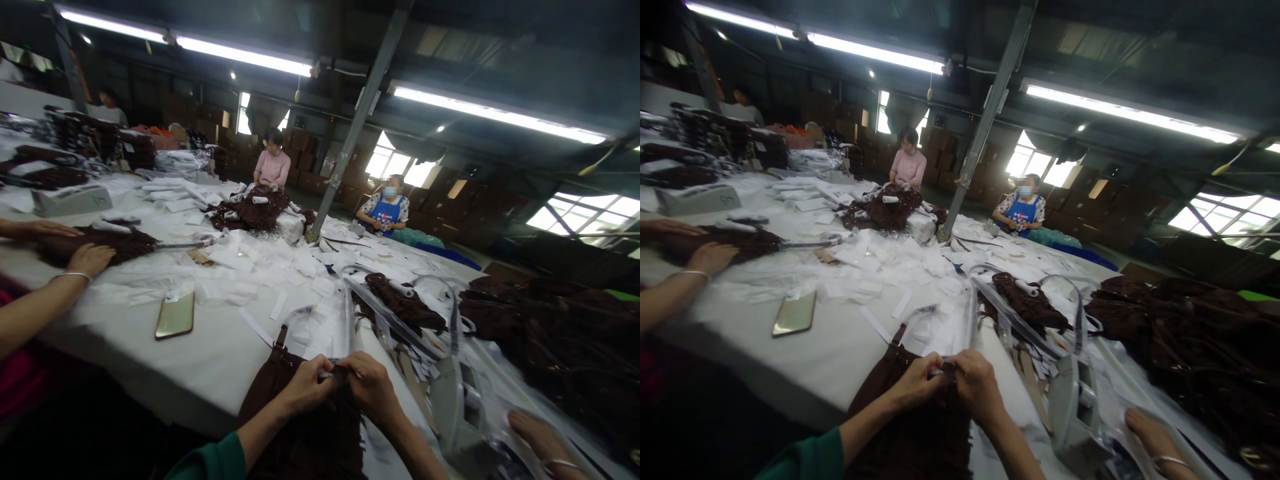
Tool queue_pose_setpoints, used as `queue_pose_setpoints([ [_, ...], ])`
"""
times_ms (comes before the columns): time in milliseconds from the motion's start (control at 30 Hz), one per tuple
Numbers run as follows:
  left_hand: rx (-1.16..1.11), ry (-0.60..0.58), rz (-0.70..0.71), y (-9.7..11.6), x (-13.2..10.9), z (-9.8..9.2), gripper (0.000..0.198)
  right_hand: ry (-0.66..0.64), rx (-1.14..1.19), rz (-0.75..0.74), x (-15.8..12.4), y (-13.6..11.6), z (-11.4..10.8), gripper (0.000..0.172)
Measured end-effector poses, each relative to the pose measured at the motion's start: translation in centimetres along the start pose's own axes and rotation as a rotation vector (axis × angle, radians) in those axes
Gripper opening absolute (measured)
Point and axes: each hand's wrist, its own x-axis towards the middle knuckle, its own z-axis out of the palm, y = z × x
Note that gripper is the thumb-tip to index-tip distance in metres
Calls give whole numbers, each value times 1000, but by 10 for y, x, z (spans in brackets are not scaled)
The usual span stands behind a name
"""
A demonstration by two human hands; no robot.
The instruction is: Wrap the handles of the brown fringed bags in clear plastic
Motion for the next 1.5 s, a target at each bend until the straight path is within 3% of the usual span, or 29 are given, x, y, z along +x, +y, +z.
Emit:
queue_pose_setpoints([
  [167,37,45,18,2,4,-1,16,157,-98,-234,-23,5,8,27],
  [267,-137,32,-91,5,3,-1,17,207,-120,-330,-34,7,11,28],
  [433,-487,-69,-200,5,4,-4,22,255,-152,-372,-40,11,20,30],
  [567,-478,-50,-198,-3,9,-4,22,274,-147,-407,-41,21,27,31],
  [700,-410,38,-172,-10,12,-2,20,292,-145,-314,-49,31,31,29],
  [800,-360,93,-143,-12,12,-2,18,356,-55,9,-57,27,31,23],
  [900,-311,91,-130,-14,12,-1,17,228,117,331,-57,11,32,26],
  [967,-289,92,-124,-15,12,-1,17,128,198,387,-53,0,35,30],
  [1033,-269,87,-118,-17,11,-1,18,113,224,374,-47,-5,41,31],
  [1133,-251,86,-120,-17,10,-1,18,204,94,256,-41,-2,52,33],
  [1333,-322,152,-146,-13,12,-1,18,400,-376,-260,-53,9,65,28],
  [1400,-341,160,-148,-11,13,-2,20,394,-388,-242,-66,15,63,26],
  [1500,-330,126,-151,-9,9,-2,24,403,-363,-16,-99,38,48,25],
])
